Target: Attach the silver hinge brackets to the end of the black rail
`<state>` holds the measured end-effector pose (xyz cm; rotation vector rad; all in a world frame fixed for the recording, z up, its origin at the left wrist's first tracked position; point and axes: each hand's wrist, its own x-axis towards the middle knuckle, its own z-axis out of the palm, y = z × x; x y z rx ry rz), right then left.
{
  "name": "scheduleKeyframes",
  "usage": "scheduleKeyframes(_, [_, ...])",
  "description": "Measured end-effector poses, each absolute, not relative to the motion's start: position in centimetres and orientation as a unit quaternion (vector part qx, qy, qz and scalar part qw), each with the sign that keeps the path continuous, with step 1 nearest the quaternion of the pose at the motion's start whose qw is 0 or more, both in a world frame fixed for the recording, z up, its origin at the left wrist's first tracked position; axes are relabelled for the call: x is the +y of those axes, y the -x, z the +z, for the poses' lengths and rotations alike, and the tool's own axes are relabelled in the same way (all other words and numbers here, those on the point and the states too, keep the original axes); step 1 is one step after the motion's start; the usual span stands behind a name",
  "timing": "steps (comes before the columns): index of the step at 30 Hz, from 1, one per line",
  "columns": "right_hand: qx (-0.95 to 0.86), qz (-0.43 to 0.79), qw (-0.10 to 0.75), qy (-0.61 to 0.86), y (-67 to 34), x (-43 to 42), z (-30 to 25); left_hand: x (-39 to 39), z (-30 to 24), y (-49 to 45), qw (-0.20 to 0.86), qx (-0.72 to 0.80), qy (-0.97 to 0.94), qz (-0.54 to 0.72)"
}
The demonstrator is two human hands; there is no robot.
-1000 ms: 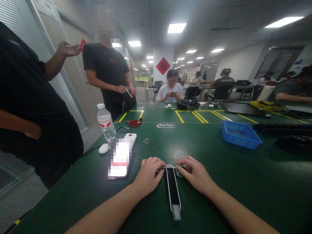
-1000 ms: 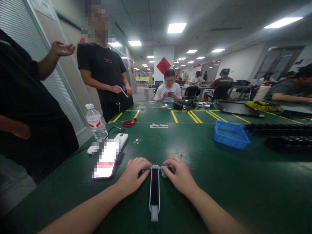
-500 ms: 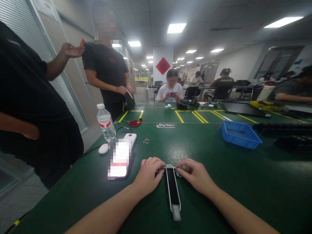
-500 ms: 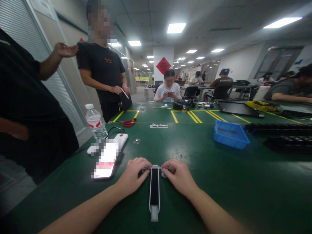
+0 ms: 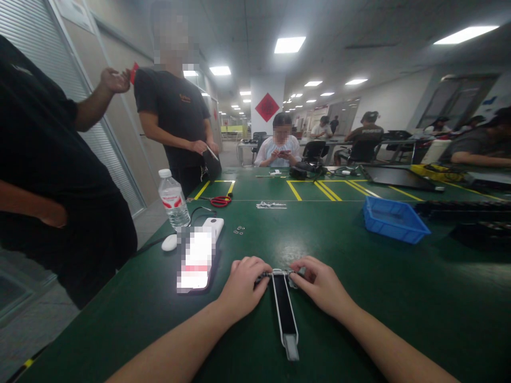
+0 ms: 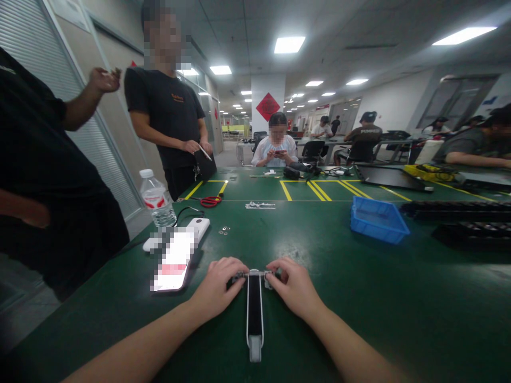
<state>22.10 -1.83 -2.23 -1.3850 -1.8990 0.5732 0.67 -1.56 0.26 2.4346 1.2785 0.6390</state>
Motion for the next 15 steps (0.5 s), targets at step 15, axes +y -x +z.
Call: scheduleKeyframes(15, [-0.737, 0.246, 0.344, 0.527, -22.04, -1.97, -1.75, -1.55, 0.18, -0.69, 0.154, 0.447, -0.851, 0.228])
